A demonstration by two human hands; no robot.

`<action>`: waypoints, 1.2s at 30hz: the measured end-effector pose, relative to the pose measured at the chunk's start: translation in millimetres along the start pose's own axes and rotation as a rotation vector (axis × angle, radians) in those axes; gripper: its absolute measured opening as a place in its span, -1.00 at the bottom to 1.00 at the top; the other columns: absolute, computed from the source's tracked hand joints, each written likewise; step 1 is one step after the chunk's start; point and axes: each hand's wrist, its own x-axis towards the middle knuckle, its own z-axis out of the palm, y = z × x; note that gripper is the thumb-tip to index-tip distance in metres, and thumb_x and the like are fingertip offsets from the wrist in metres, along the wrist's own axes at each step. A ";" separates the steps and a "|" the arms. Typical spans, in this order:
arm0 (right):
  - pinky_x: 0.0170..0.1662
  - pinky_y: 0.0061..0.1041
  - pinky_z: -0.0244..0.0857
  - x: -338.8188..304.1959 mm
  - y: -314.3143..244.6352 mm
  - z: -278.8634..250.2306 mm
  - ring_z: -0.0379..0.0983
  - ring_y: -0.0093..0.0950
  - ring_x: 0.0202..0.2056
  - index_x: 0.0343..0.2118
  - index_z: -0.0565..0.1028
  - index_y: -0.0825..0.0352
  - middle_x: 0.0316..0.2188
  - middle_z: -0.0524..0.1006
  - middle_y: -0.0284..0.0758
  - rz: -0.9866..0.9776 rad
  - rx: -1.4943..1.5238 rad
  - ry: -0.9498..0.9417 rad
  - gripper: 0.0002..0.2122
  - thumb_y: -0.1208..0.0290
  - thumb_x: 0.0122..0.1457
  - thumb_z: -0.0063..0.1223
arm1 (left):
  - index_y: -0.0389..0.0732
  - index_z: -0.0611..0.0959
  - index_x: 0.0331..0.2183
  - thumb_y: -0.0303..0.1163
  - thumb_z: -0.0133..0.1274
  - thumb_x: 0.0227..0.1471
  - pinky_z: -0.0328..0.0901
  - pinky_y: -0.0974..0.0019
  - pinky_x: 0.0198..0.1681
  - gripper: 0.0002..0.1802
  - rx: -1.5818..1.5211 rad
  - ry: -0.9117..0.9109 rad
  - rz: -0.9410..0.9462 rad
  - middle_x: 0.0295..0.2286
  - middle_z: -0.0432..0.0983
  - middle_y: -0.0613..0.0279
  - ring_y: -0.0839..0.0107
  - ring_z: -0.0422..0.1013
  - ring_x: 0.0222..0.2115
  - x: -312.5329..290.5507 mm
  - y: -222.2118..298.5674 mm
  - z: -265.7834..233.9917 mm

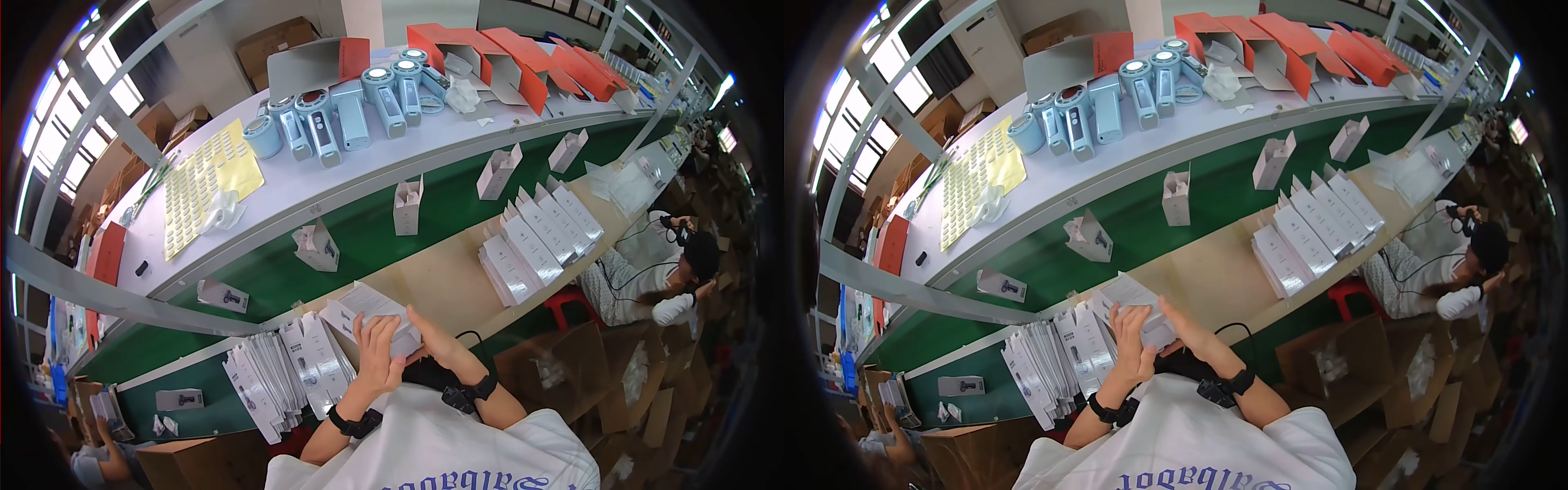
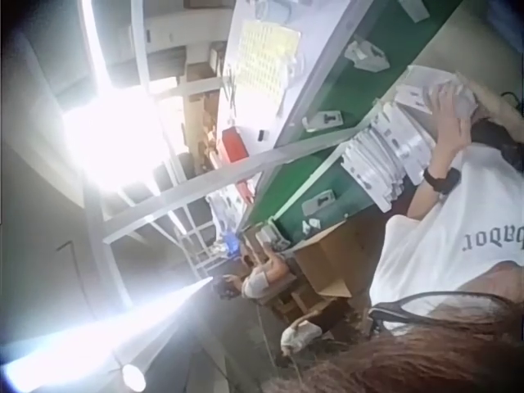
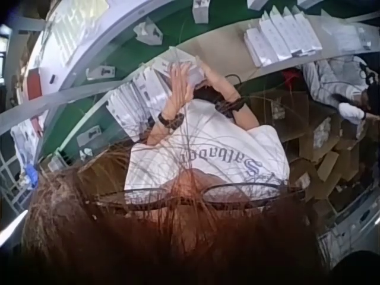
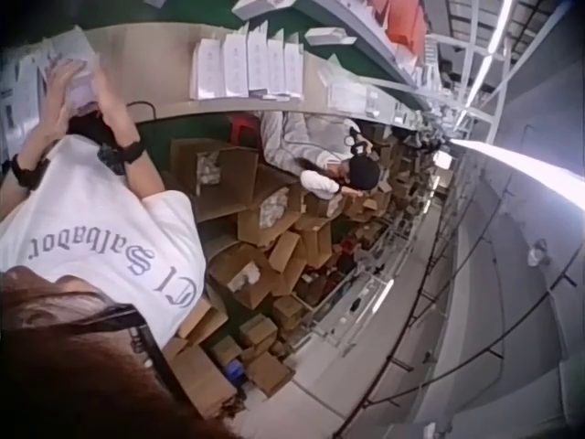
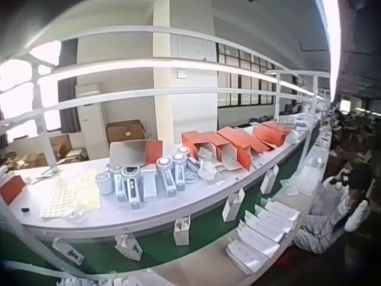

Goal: The person folds a white cardboard box by hand, inserts a paper divider, and places the assembled box onto a stack. This process is repeated for several boxes throughout the video.

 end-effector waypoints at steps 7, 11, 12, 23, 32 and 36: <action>-0.56 -0.54 0.41 -4.2 -4.2 -3.4 0.49 -0.44 -0.50 -0.06 0.35 0.46 -0.42 0.51 -0.15 -0.130 -0.347 -0.011 -0.27 -0.27 0.19 -0.46 | -0.30 0.24 0.05 -0.37 0.30 -0.37 -0.07 -0.16 0.13 -0.09 -0.053 -0.152 -0.141 -0.10 0.28 -0.07 -0.08 0.18 -0.02 12.8 8.3 -10.7; -0.58 -0.56 0.39 -10.5 -15.4 4.9 0.47 -0.45 -0.58 -0.05 0.34 0.49 -0.51 0.50 -0.16 -0.060 -0.580 0.018 -0.26 -0.26 0.20 -0.47 | -0.26 0.21 0.07 -0.39 0.40 -0.50 0.05 -0.03 0.09 0.04 0.020 -0.162 -0.089 -0.12 0.26 -0.05 -0.05 0.21 -0.06 0.1 -6.7 -10.2; -0.58 -0.56 0.39 -7.4 -17.8 1.6 0.47 -0.45 -0.58 -0.05 0.34 0.49 -0.51 0.50 -0.16 -0.062 -0.580 0.018 -0.26 -0.26 0.20 -0.47 | -0.25 0.21 0.07 -0.39 0.43 -0.53 0.09 0.03 0.07 0.07 0.030 -0.135 -0.072 -0.12 0.24 -0.05 -0.04 0.22 -0.07 -2.8 -10.8 -11.5; -0.28 -0.56 0.40 20.3 29.1 -69.7 0.49 -0.49 -0.41 -0.20 0.51 0.47 -0.45 0.53 -0.23 -0.110 -0.299 0.184 -0.68 0.28 0.23 -0.14 | -0.34 0.33 -0.02 -0.17 0.33 -0.30 0.15 0.23 0.01 -0.16 -0.249 0.453 -0.427 -0.14 0.29 0.08 0.27 0.23 -0.07 -13.0 -18.7 -21.0; -0.15 -0.53 0.34 9.9 28.1 -92.8 0.46 -0.45 -0.31 -0.25 0.51 0.49 -0.38 0.53 -0.23 -0.370 0.257 0.119 -0.80 0.63 0.11 -0.13 | -0.29 0.40 -0.04 -0.05 0.05 0.06 0.16 0.26 0.03 -0.43 -0.776 0.786 -0.804 -0.13 0.38 0.11 0.31 0.32 -0.09 -17.6 -73.4 -25.0; -0.05 -0.48 0.31 7.8 22.1 -99.7 0.48 -0.39 -0.22 -0.26 0.52 0.49 -0.31 0.54 -0.20 -0.368 0.440 -0.007 -0.79 0.66 0.08 -0.15 | -0.15 0.43 -0.05 0.11 -0.12 0.12 0.28 0.12 -0.08 -0.43 -1.110 0.625 -1.122 -0.18 0.47 0.22 0.30 0.41 -0.15 -27.3 -93.9 -34.6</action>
